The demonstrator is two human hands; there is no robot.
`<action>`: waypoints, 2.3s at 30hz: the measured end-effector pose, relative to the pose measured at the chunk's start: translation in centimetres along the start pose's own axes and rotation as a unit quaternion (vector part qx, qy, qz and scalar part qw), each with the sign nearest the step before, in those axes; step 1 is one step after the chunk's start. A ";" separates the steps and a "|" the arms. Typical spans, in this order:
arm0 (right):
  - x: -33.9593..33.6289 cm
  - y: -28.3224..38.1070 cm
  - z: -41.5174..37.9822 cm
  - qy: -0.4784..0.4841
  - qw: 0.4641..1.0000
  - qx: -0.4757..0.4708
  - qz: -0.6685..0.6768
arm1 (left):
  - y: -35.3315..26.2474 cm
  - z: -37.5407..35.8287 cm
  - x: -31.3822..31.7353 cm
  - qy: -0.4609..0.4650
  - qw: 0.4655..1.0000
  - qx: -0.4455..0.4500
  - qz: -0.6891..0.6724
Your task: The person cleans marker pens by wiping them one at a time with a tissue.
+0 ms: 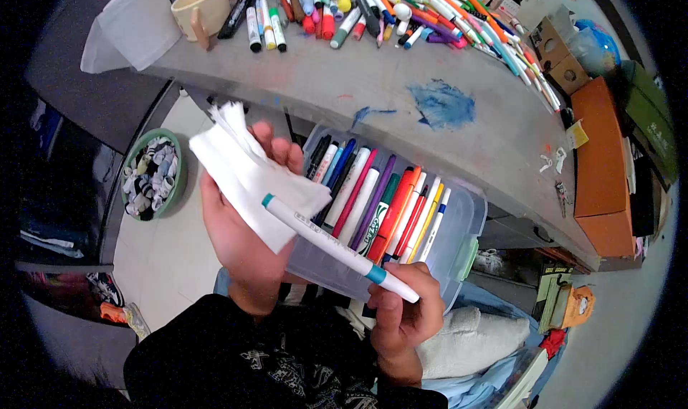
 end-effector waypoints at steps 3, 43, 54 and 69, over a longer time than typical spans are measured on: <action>-0.7 0.9 0.2 0.016 1.000 0.015 0.014 | 1.4 -0.4 0.9 0.050 0.997 -0.056 0.001; 2.2 2.5 2.4 0.176 0.954 -0.049 -0.237 | 5.5 -3.3 2.5 0.026 0.981 -0.168 0.097; 2.4 0.7 2.2 0.162 0.967 0.058 -0.186 | 5.8 -2.9 2.5 0.071 0.989 -0.126 0.039; 2.9 0.0 1.8 0.190 0.967 0.059 -0.162 | 6.5 -3.4 2.6 0.026 0.990 -0.140 0.020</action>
Point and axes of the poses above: each hand's wrist, its own z-axis towards the middle knuckle, its own x-axis out of the palm, y = z × x, the point moved 8 cm from there along z, towards the middle knuckle, and after that the axes turned 5 degrees about y, right-handed, at the moved point
